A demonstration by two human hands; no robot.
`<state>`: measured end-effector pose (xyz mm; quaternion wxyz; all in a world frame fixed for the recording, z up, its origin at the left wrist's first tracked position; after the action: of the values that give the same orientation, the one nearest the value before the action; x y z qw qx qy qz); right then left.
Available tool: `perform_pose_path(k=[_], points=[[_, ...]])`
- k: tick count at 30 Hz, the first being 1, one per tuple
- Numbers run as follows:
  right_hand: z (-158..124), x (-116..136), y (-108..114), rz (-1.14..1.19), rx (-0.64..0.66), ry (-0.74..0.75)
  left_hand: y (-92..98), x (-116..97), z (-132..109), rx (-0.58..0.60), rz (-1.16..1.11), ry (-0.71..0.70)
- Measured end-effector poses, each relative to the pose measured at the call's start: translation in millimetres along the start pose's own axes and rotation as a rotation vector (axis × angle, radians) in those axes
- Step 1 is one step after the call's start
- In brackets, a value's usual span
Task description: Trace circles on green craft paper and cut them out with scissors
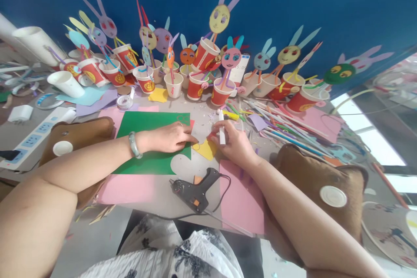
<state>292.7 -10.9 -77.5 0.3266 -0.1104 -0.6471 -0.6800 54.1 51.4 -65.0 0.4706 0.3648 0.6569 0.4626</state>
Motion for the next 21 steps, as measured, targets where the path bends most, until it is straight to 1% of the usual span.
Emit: perform_pose_path(k=[3, 12, 15, 19, 21], points=[[0.5, 1.1, 0.7, -0.029, -0.001, 0.001, 0.0, -0.1, -0.3, 0.003, -0.006, 0.0], [-0.6, 2.5, 1.5, 0.001, -0.049, -0.004, 1.5, -1.4, -0.3, 0.002, -0.026, 0.01], [-2.2, 4.1, 1.9, 0.017, -0.108, -0.006, 2.5, -1.7, -0.5, 0.022, -0.024, 0.012], [-4.5, 5.1, 2.0, 0.061, -0.239, -0.016, 3.0, -1.3, -0.9, 0.057, -0.006, 0.017], [-5.3, 4.1, 1.8, 0.077, -0.282, -0.021, 2.7, -0.9, -1.1, 0.062, -0.011, 0.021]])
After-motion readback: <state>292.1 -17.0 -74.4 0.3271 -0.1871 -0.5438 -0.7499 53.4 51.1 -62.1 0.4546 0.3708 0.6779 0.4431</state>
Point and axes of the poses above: each hand's wrist, its own z-axis towards the middle knuckle, its own y-axis out of the back of the hand, x = y × z, the point moved 1 cm from there along z, towards the middle knuckle, and after that the axes turned 10 degrees about x, right-handed, at the moved point
